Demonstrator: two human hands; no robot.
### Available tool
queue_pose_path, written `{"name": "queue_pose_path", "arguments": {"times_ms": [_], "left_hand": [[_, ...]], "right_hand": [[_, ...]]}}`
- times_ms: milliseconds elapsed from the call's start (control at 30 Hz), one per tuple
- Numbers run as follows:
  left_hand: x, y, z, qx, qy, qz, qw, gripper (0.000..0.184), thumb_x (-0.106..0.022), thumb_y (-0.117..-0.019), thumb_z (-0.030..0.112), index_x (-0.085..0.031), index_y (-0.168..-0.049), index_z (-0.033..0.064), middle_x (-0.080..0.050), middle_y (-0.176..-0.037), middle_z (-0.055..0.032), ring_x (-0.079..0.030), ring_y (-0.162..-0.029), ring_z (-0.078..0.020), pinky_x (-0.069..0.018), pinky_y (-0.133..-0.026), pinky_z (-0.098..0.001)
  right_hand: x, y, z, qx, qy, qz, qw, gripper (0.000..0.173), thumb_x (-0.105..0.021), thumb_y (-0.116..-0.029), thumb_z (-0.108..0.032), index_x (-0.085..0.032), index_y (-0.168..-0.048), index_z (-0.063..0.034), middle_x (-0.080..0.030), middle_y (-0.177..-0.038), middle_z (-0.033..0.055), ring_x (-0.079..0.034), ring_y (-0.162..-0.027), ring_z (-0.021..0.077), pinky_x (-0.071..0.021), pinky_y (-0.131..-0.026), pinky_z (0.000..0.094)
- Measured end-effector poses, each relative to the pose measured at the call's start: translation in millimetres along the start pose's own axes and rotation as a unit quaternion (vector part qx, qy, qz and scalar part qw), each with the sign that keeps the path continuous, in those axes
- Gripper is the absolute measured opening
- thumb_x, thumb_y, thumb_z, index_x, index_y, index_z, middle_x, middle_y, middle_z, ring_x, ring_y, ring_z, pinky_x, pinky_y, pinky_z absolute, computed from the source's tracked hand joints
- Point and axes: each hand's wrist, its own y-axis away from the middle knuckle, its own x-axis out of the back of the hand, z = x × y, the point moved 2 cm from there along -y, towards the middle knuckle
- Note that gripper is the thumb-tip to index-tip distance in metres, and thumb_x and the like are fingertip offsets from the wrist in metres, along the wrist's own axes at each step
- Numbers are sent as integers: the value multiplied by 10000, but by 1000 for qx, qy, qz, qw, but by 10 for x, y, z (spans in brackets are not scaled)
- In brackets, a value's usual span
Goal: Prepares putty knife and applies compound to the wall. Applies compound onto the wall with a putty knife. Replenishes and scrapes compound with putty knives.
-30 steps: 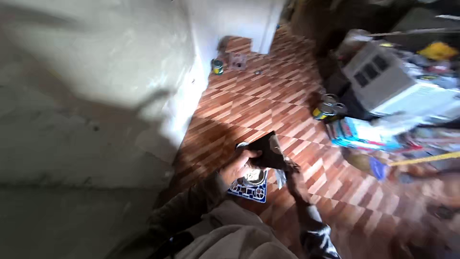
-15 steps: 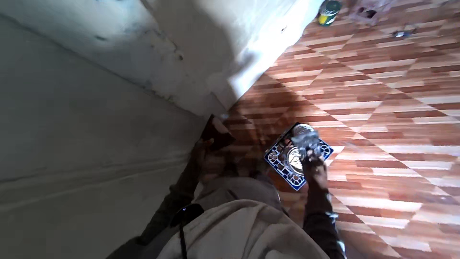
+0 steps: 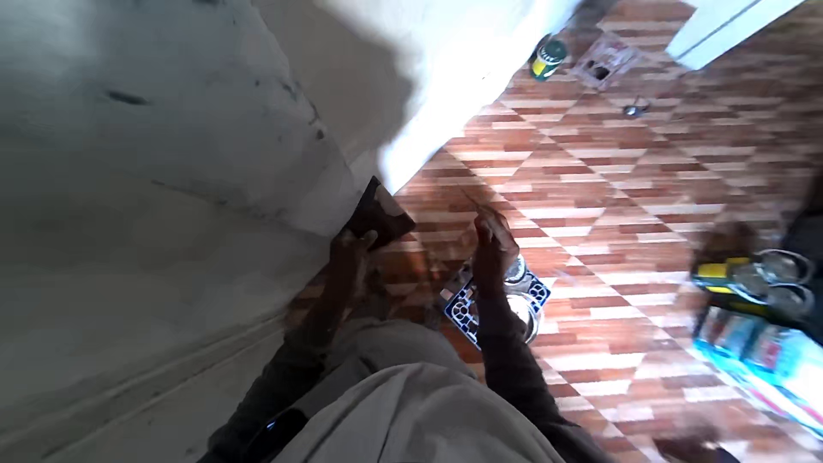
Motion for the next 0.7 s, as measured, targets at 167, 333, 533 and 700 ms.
{"name": "queue_pose_path", "arguments": {"times_ms": [167, 333, 533, 700], "left_hand": [[42, -590, 186, -21, 12, -55, 998, 308, -591, -960, -33, -558, -1262, -81, -708, -1117, -169, -726, -999, -263, -635, -874, -440], [-20, -982, 342, 7, 5, -103, 995, 287, -581, -970, -34, -555, -1253, -77, -717, -1079, -156, -737, -959, -254, -644, -845, -424], [-131, -1264, 288, 11, 23, -143, 989, 272, -576, -965, -43, -556, -1234, -83, -719, -1058, -152, -738, -942, -249, -641, -848, -419], [-338, -1455, 245, -2, -24, -119, 993, 267, -603, -962, -30, -592, -1228, -62, -721, -1020, -126, -729, -906, -202, -637, -819, -382]], "right_hand": [[-329, -266, -4, 123, -22, 34, 992, 222, -618, -1020, -163, -782, -1103, -39, -733, -1203, 135, -674, -1184, 283, -566, -1023, 449], [-480, -379, -29, 121, 2, 88, 989, 229, -602, -1019, -134, -771, -1132, -29, -729, -1226, 122, -672, -1188, 256, -561, -1025, 413], [-546, -423, 39, 104, 23, 130, 986, 219, -632, -1004, -125, -766, -1130, -7, -738, -1196, 96, -689, -1130, 190, -571, -998, 364], [-586, -566, 92, -67, 88, 135, 985, 140, -689, -946, -98, -715, -1000, 28, -754, -885, 35, -730, -837, 74, -627, -810, 281]]}}
